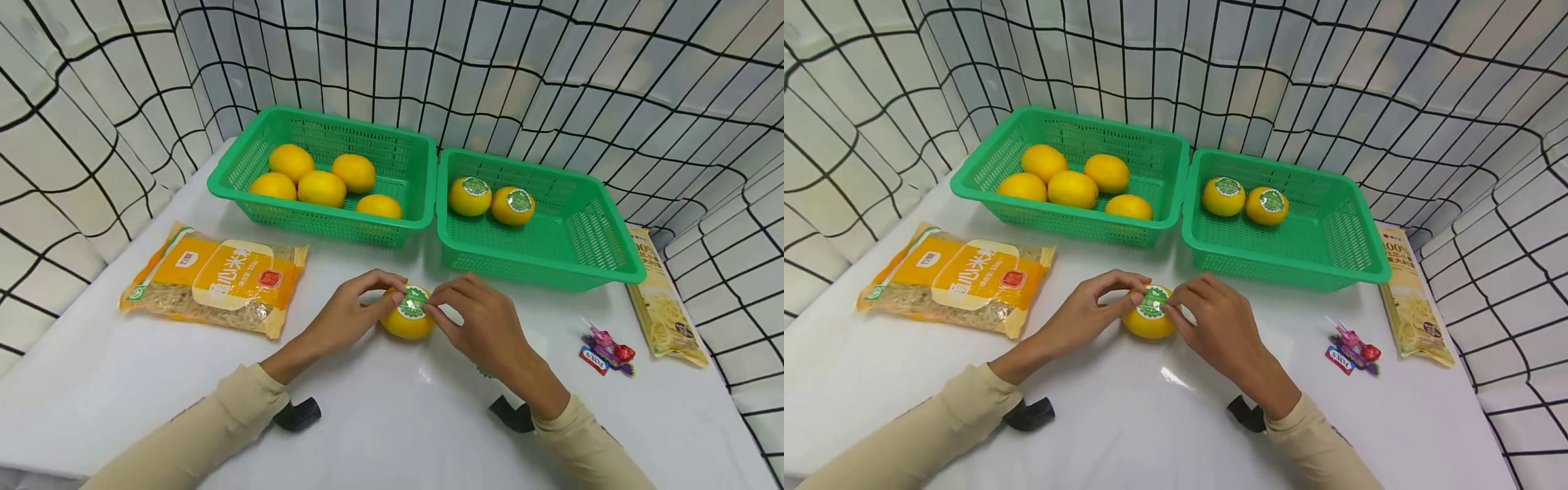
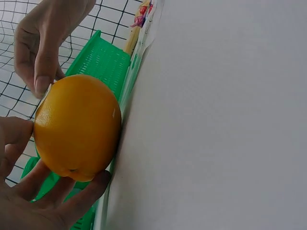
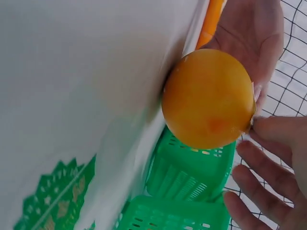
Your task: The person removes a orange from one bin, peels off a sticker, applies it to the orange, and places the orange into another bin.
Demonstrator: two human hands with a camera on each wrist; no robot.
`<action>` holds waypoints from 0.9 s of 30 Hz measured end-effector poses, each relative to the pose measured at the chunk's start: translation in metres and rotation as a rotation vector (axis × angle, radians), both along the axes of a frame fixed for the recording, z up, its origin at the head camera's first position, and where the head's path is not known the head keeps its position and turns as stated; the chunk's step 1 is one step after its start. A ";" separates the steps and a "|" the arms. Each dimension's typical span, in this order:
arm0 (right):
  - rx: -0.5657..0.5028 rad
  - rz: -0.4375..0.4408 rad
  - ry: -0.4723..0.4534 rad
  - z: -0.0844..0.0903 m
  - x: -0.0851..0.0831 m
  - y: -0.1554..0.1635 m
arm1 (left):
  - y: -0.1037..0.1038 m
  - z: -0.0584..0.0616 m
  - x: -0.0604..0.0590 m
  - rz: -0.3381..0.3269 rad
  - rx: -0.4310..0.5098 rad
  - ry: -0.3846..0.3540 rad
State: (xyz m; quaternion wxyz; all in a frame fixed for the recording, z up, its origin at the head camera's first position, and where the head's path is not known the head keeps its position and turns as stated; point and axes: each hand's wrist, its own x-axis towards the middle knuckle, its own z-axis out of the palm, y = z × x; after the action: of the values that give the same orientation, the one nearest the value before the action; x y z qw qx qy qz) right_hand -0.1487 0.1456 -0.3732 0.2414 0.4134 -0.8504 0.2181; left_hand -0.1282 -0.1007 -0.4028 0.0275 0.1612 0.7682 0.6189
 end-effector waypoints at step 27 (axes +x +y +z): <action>-0.236 0.047 -0.632 -0.005 -0.011 0.003 | 0.001 0.003 -0.005 0.026 -0.018 -0.067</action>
State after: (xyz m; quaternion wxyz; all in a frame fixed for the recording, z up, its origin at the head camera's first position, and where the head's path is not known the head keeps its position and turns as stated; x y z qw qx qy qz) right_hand -0.1594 0.1488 -0.3781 0.0071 0.3140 -0.8424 0.4378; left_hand -0.1331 -0.0999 -0.4003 0.0464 0.1301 0.7745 0.6173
